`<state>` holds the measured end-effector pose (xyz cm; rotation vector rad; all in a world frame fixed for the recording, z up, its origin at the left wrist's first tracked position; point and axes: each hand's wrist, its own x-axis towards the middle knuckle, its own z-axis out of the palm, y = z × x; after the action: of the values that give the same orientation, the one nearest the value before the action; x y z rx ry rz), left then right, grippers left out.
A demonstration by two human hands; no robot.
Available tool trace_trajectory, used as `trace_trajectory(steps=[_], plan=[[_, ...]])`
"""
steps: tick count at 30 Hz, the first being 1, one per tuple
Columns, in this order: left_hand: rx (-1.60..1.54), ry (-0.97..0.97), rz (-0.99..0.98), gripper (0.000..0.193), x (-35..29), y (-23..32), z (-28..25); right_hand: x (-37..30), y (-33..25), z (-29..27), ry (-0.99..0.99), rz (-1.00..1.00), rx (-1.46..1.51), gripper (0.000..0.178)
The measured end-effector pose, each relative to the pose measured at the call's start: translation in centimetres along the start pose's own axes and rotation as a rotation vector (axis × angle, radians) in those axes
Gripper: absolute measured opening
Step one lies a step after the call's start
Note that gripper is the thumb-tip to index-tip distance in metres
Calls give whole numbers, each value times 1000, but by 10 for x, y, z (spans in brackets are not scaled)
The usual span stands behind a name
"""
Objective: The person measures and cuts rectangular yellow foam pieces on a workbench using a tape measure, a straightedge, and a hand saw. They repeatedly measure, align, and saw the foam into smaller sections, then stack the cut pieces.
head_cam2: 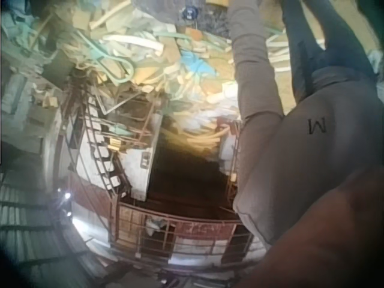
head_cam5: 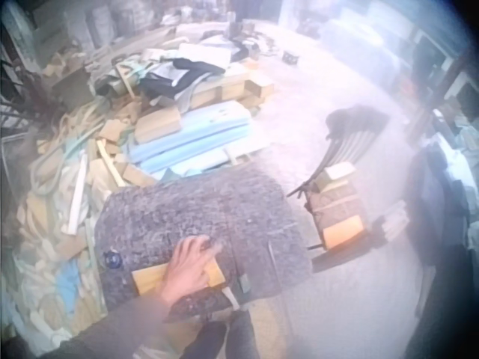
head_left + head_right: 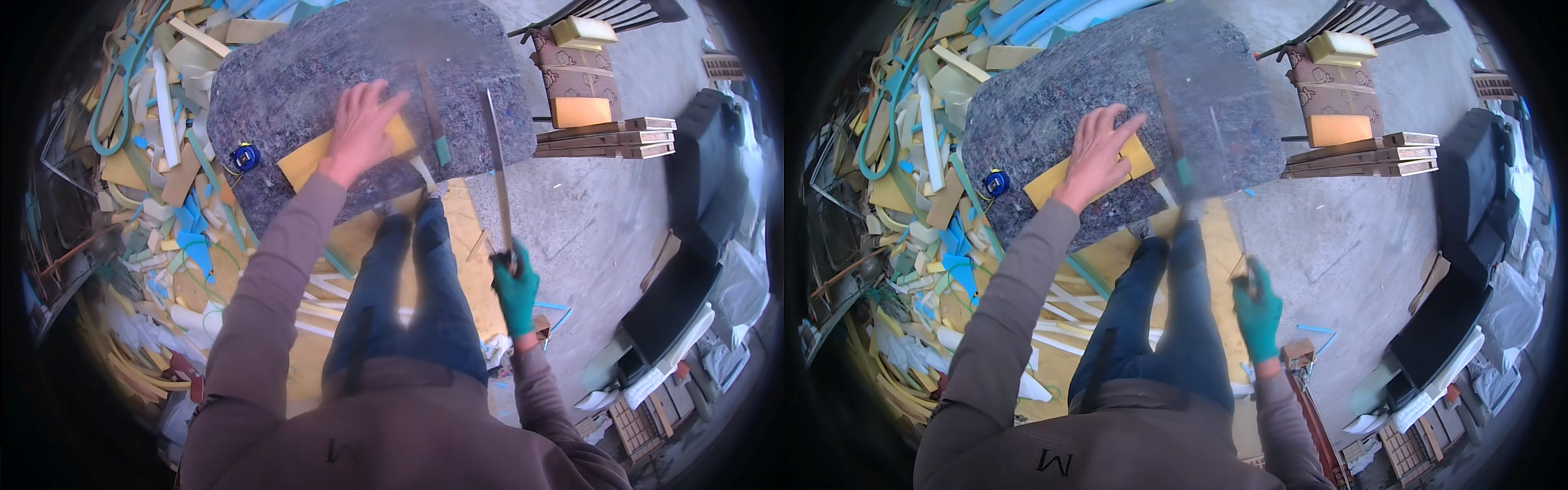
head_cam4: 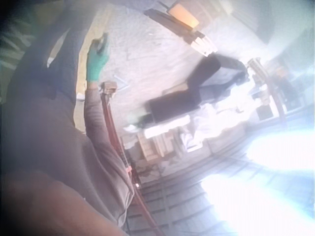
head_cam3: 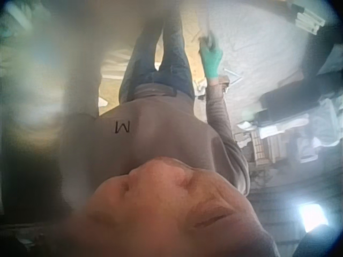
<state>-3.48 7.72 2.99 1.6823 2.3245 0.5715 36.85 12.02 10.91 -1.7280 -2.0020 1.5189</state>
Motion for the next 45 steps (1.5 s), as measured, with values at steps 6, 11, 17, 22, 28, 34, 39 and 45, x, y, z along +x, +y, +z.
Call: trace_trajectory(steps=[6,11,17,22,28,34,39,45], plan=[[-89,-237,-203,29,58,-13,-12,135,-6,19,316,-359,-467,56],[-640,243,-452,42,76,-42,-42,177,12,37,189,-298,-486,79],[-830,-402,-572,25,-29,47,-3,194,26,22,-60,-273,-274,91],[-1179,-790,-81,43,-83,190,49,205,10,-4,-203,-215,-237,84],[-320,-30,-521,37,-69,154,49,203,12,0,-189,-280,-303,86],[-361,-50,-640,17,-57,129,75,206,20,8,-104,-344,-596,85],[-820,-492,-337,13,-72,149,70,217,2,-8,-187,-312,-788,68],[-621,160,-683,13,-114,105,3,203,-40,14,-55,-595,-510,37]])
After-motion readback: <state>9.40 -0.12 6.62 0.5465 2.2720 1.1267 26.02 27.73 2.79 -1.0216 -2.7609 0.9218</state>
